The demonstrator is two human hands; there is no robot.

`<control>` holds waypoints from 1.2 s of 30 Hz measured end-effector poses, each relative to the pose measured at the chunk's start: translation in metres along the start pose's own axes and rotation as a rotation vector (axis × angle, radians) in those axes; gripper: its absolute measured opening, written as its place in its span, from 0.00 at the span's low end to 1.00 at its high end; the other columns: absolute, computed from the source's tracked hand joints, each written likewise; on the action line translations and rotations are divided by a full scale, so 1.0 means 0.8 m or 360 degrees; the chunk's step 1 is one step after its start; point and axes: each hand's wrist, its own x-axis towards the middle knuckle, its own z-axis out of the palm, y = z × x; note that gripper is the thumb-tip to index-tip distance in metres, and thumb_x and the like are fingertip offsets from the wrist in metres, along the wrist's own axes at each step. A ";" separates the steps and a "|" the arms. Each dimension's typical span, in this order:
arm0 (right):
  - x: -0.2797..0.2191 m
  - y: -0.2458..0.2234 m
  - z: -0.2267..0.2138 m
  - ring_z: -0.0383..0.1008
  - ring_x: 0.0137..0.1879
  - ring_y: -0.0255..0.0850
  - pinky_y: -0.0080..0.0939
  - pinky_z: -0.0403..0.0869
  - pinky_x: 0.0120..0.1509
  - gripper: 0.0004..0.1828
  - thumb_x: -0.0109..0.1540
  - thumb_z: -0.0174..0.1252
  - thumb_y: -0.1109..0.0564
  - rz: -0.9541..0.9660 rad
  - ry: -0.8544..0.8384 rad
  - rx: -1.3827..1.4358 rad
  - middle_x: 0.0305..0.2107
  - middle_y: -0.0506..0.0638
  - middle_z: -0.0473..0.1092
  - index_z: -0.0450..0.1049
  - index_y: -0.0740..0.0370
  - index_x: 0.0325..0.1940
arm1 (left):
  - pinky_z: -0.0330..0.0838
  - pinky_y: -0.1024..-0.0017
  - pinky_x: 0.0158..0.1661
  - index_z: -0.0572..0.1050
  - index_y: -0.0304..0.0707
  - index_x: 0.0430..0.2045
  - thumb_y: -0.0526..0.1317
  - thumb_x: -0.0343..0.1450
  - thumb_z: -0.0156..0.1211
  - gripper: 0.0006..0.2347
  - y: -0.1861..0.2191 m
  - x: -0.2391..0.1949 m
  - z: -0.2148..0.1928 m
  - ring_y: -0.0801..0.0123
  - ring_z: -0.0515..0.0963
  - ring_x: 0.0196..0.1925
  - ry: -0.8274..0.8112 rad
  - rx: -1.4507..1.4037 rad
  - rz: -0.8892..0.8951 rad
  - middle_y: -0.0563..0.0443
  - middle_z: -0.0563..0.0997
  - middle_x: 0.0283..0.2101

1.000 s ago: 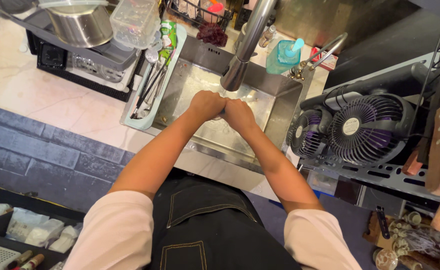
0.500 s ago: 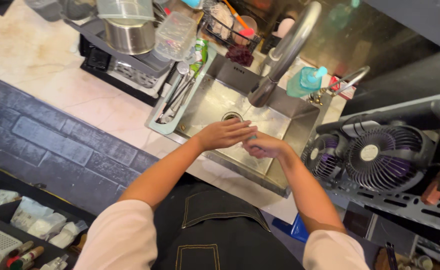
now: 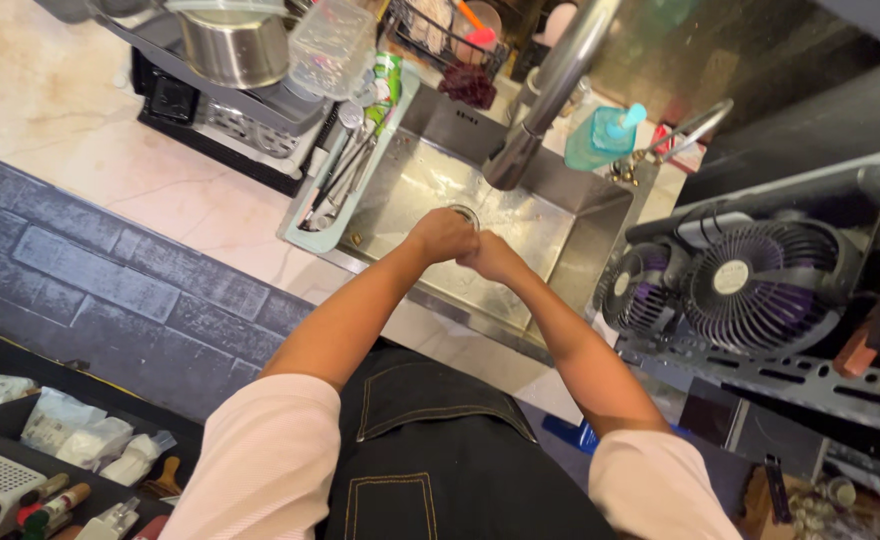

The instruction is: The person rinses a colander under a faucet, then uses a green cloth to wipe a stainless steel counter and a white countertop. The cloth is repeatedly rinsed and wrung out during the process.

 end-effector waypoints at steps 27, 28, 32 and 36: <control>-0.098 0.020 -0.062 0.79 0.40 0.50 0.51 0.75 0.43 0.17 0.53 0.64 0.62 -0.0301 0.0013 0.0119 0.35 0.61 0.77 0.74 0.61 0.47 | 0.75 0.47 0.44 0.73 0.45 0.56 0.53 0.67 0.63 0.24 0.080 -0.066 -0.078 0.43 0.82 0.46 -0.0006 -0.0569 -0.0409 0.38 0.83 0.44; -0.094 0.030 -0.046 0.79 0.40 0.51 0.51 0.75 0.44 0.16 0.53 0.65 0.62 -0.0167 0.0080 -0.0453 0.35 0.60 0.77 0.75 0.61 0.45 | 0.75 0.47 0.45 0.74 0.46 0.56 0.53 0.68 0.61 0.24 0.090 -0.078 -0.085 0.43 0.82 0.46 -0.0372 -0.0060 -0.0469 0.38 0.83 0.44; -0.113 0.054 -0.025 0.79 0.36 0.44 0.48 0.76 0.44 0.13 0.51 0.62 0.62 -0.0115 0.0239 -0.0151 0.30 0.58 0.78 0.77 0.61 0.41 | 0.76 0.46 0.48 0.75 0.50 0.59 0.56 0.71 0.57 0.23 0.092 -0.119 -0.092 0.44 0.82 0.47 -0.0298 -0.0814 -0.0360 0.39 0.83 0.44; -0.161 0.036 -0.030 0.66 0.28 0.38 0.41 0.58 0.29 0.17 0.59 0.67 0.59 0.0545 -0.0028 0.1572 0.25 0.49 0.66 0.75 0.58 0.51 | 0.74 0.45 0.50 0.78 0.45 0.55 0.60 0.74 0.50 0.24 0.078 -0.154 -0.079 0.49 0.85 0.49 -0.0070 -0.3057 -0.0099 0.42 0.86 0.46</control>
